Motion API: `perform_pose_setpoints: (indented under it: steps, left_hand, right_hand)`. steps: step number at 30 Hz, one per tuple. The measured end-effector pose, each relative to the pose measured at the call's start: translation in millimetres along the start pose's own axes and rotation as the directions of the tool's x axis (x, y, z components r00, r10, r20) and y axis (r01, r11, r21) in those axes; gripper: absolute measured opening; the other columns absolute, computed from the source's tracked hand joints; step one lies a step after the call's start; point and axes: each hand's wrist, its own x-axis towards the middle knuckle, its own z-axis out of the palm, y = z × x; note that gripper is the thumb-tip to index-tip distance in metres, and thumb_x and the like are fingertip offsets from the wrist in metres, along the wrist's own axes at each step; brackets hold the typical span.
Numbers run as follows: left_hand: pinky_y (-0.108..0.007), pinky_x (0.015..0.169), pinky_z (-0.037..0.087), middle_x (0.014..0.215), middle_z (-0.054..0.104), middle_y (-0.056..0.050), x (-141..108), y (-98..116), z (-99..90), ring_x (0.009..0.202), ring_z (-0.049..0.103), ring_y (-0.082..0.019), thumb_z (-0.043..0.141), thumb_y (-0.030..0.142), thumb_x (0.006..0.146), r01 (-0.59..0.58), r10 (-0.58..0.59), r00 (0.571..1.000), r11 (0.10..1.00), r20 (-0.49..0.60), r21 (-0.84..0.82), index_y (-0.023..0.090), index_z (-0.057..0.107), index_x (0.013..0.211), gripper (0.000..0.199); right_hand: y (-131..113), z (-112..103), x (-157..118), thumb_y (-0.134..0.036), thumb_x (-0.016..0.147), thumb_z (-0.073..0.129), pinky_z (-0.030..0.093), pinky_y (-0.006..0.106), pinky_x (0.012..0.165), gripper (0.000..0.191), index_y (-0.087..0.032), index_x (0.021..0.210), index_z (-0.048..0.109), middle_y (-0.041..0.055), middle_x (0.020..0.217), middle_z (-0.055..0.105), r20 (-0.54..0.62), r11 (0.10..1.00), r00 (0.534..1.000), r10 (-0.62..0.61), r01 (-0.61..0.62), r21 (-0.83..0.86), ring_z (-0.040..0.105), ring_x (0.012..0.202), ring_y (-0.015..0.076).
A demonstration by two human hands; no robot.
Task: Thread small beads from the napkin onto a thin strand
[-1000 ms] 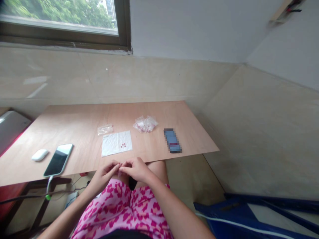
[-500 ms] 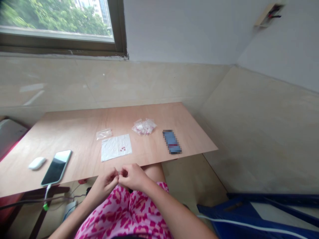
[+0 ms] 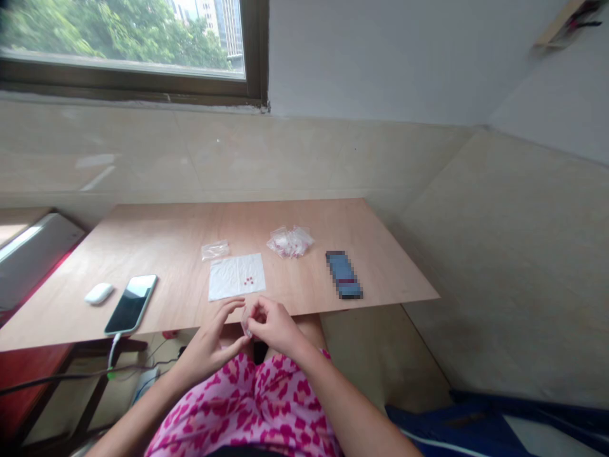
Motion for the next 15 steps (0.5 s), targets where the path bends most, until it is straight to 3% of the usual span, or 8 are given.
perform_pose_setpoints:
  steps: [1, 3, 8, 12, 15]
  left_hand:
    - [-0.048, 0.117, 0.040, 0.150, 0.052, -0.013, -1.1, 0.8, 0.4, 0.139, 0.050, -0.033, 0.075, 0.039, 0.088, -0.028, 0.028, 0.999, 1.000, 0.031, -0.002, 0.027, 0.047, 0.146, 0.066]
    - [-0.049, 0.118, 0.041, 0.152, 0.052, -0.013, -3.3, 2.0, 2.2, 0.141, 0.049, -0.034, 0.079, 0.041, 0.085, -0.033, 0.035, 0.995, 0.999, 0.091, -0.025, 0.028, 0.043, 0.151, 0.076]
    - [-0.045, 0.105, 0.052, 0.133, 0.067, -0.011, -5.4, 2.3, 7.3, 0.122, 0.065, -0.031, 0.077, 0.043, 0.089, 0.086, -0.069, 0.993, 0.981, 0.098, -0.176, 0.026, 0.057, 0.135, 0.053]
    - [-0.044, 0.105, 0.051, 0.132, 0.067, -0.012, -4.5, -4.2, 9.7, 0.121, 0.064, -0.030, 0.079, 0.045, 0.087, 0.144, -0.108, 0.987, 0.921, 0.119, -0.363, 0.023, 0.057, 0.136, 0.058]
    - [-0.043, 0.101, 0.052, 0.126, 0.069, -0.012, -2.9, -9.4, 9.7, 0.116, 0.065, -0.029, 0.077, 0.047, 0.088, 0.227, -0.165, 0.970, 0.872, 0.176, -0.434, 0.020, 0.060, 0.132, 0.054]
  right_hand:
    - [-0.9, 0.4, -0.5, -0.025, 0.083, 0.069, 0.048, 0.024, 0.060, 0.015, -0.021, 0.085, 0.055, -0.0022, 0.072, 0.064, 0.025, 0.998, 1.000, 0.008, -0.009, 0.058, 0.061, 0.063, 0.0140]
    - [-2.5, 1.5, -2.3, -0.029, 0.082, 0.074, 0.048, 0.024, 0.058, 0.020, -0.020, 0.086, 0.055, -0.0030, 0.069, 0.062, 0.039, 0.992, 0.998, 0.041, -0.045, 0.115, 0.059, 0.060, 0.0132]
    - [-4.8, 3.7, -8.5, -0.035, 0.082, 0.077, 0.050, 0.024, 0.058, 0.023, -0.019, 0.090, 0.062, -0.0004, 0.076, 0.066, 0.052, 0.990, 0.995, 0.085, -0.090, 0.109, 0.061, 0.063, 0.0141]
    - [-3.4, 2.3, -9.7, -0.033, 0.086, 0.070, 0.052, 0.026, 0.066, 0.019, -0.017, 0.096, 0.074, 0.0037, 0.089, 0.071, 0.039, 0.998, 0.998, 0.044, -0.042, -0.040, 0.064, 0.073, 0.0160]
    - [0.4, -1.4, -7.8, -0.029, 0.090, 0.060, 0.049, 0.025, 0.063, 0.022, -0.017, 0.095, 0.078, 0.0031, 0.081, 0.069, 0.023, 0.985, 0.999, 0.032, -0.028, -0.169, 0.062, 0.069, 0.0158]
